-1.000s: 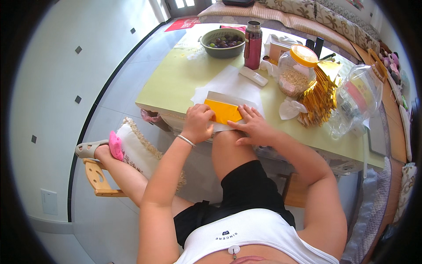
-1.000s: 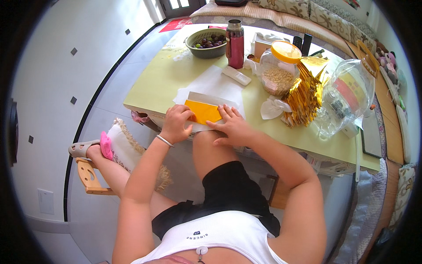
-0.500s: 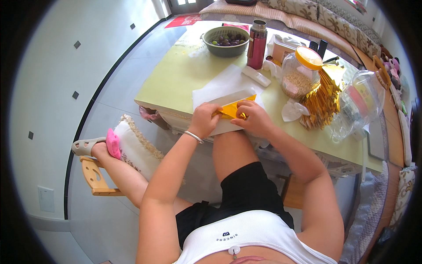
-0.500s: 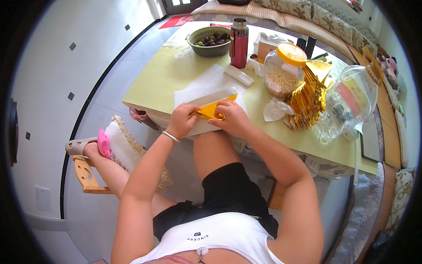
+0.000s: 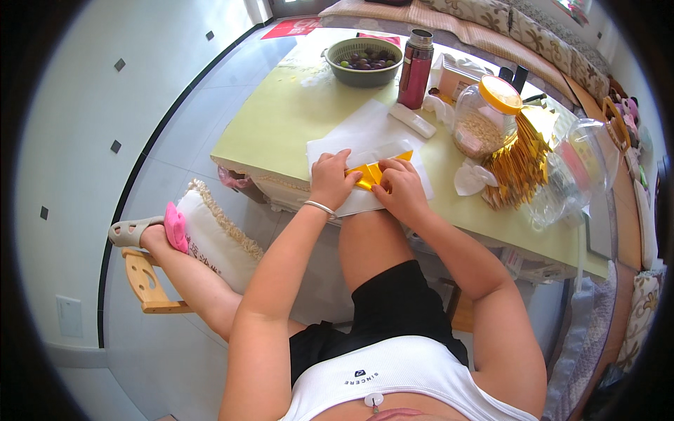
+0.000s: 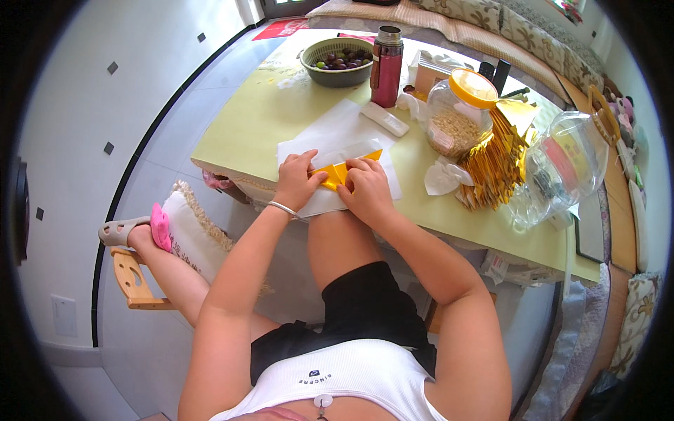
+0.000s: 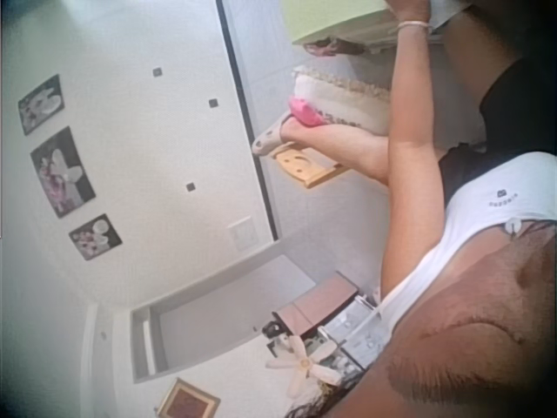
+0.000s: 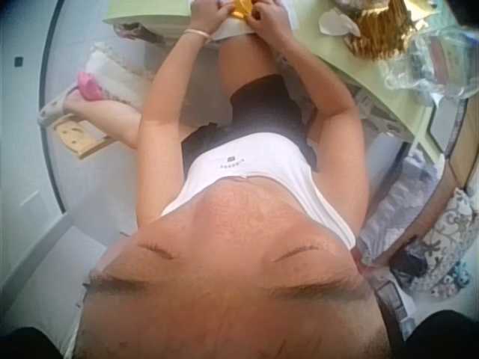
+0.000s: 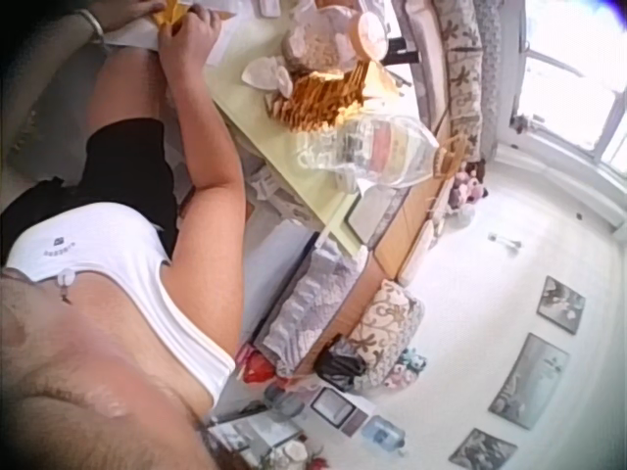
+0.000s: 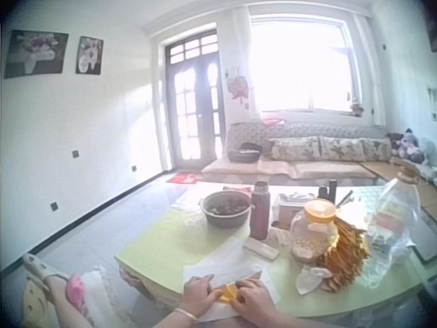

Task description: The person sits on the floor and folds a yellow sheet of paper on a low table. They repeatedly fold the paper in half, crease the edges, and place the folded piece aside before picking up another sheet to repeat the process.

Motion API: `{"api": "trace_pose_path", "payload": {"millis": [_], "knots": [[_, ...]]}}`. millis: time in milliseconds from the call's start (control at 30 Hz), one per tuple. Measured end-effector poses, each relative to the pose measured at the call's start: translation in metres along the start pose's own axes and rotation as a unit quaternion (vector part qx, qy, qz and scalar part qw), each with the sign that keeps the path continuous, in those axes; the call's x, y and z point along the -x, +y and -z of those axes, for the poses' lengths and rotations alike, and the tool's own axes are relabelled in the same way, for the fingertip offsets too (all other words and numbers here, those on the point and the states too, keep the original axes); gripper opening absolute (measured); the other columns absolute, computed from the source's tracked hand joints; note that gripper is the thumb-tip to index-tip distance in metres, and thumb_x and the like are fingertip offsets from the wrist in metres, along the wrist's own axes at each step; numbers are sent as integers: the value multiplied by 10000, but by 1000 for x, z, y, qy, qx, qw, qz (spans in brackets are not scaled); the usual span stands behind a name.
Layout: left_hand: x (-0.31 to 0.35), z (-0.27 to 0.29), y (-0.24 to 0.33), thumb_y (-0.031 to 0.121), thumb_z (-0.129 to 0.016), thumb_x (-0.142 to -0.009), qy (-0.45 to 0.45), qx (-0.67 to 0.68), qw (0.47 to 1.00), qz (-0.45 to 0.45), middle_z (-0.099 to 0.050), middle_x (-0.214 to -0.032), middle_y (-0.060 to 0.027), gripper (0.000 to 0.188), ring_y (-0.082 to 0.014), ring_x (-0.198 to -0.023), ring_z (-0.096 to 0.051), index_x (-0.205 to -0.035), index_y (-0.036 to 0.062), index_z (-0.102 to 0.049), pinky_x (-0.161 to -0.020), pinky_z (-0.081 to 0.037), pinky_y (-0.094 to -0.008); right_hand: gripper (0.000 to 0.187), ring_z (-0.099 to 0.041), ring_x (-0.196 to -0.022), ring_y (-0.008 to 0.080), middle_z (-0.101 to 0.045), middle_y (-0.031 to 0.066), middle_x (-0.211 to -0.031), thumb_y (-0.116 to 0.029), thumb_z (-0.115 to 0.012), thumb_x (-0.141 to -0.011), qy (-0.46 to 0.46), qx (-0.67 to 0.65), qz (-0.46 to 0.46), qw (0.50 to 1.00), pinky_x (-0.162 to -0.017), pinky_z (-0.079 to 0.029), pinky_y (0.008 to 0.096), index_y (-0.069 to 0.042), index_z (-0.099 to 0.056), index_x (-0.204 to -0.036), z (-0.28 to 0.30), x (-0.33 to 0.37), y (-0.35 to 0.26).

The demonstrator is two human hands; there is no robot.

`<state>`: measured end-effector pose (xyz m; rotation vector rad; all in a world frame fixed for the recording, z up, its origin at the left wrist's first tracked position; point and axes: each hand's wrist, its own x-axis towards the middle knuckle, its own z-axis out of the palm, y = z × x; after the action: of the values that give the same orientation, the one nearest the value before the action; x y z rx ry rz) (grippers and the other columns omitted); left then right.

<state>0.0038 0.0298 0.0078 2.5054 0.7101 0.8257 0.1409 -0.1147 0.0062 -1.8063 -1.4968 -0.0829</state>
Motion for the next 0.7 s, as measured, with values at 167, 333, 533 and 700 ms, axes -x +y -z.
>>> {"api": "trace_pose_path", "payload": {"millis": [167,333,533,700], "knots": [[-3,-3,2,193,-789,-761,-15,-35,999,18,-671,-833,-64,522,-261,-928,-588,-1234,34,-636,-858,-468,-409,231,-551,-1152,359,-646,133,-1182,-123,-716,-762,15,16,30,999,-1027,-396,462,-70,-693,-986,-1,-1,-2],[-5,-5,3,204,-797,-748,-10,-61,998,21,-673,-834,-57,504,-269,-932,-593,-1202,41,-650,-858,-467,-420,391,-540,-1115,354,-618,136,-1148,-133,-656,-812,11,86,74,993,-1003,-389,485,-157,-698,-1199,-7,0,-1],[11,3,12,169,-743,-759,110,-151,975,-119,-662,-853,-65,302,-264,-905,-604,-1038,61,-704,-828,-478,-412,360,-495,-1162,340,-580,136,-1193,-183,-624,-845,-7,118,70,990,-1009,-362,490,-147,-690,-1197,-8,2,2],[33,6,-2,147,-670,-793,67,-150,965,-202,-631,-854,-72,120,-263,-875,-601,-860,50,-695,-787,-478,-396,363,-486,-1177,335,-575,130,-1210,-191,-620,-856,-16,114,66,991,-1021,-351,499,-145,-679,-1211,-6,2,-3]]}}
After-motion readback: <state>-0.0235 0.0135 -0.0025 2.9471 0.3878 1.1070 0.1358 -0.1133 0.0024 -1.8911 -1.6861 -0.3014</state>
